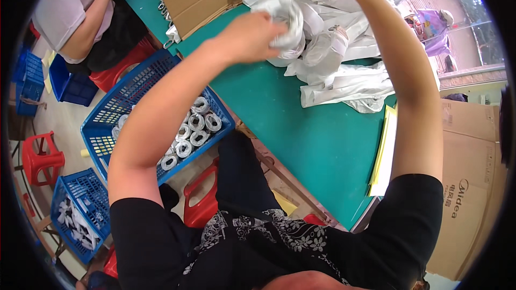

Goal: Rolling fabric belts and placing them into individual plastic packaging bags.

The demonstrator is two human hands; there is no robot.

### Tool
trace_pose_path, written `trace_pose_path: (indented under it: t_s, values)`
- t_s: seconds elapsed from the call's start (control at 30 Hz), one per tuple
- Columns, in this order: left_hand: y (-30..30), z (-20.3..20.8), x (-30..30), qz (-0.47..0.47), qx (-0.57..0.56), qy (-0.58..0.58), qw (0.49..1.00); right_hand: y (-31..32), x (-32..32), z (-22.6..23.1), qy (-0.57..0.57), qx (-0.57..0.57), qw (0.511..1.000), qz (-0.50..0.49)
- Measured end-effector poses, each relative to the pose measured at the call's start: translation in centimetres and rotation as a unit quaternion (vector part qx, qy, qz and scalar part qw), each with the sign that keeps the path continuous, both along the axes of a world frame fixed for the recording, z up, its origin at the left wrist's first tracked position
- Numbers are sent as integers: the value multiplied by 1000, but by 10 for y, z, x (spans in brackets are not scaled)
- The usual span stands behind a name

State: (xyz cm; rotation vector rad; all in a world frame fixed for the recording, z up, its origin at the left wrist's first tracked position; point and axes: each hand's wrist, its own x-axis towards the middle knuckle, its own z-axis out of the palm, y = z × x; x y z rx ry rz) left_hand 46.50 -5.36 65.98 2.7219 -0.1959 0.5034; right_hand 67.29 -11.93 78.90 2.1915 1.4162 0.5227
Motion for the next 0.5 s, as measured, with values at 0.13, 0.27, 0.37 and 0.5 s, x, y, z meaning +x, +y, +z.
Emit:
trace_pose_path:
  t_s: [0.13,0.27,0.37,0.5]
  values:
    - [-31,12,20,-55,101,158,981,-29,34,-45,223,-127,962,-95]
    - [-32,-27,16,33,107,102,988,-11,11,-76,291,-66,940,-165]
    - [-50,-35,-18,102,95,-132,981,-41,45,-98,362,29,932,-18]
    - [-55,-33,-167,193,-40,-241,950,-61,83,-85,442,97,885,-110]
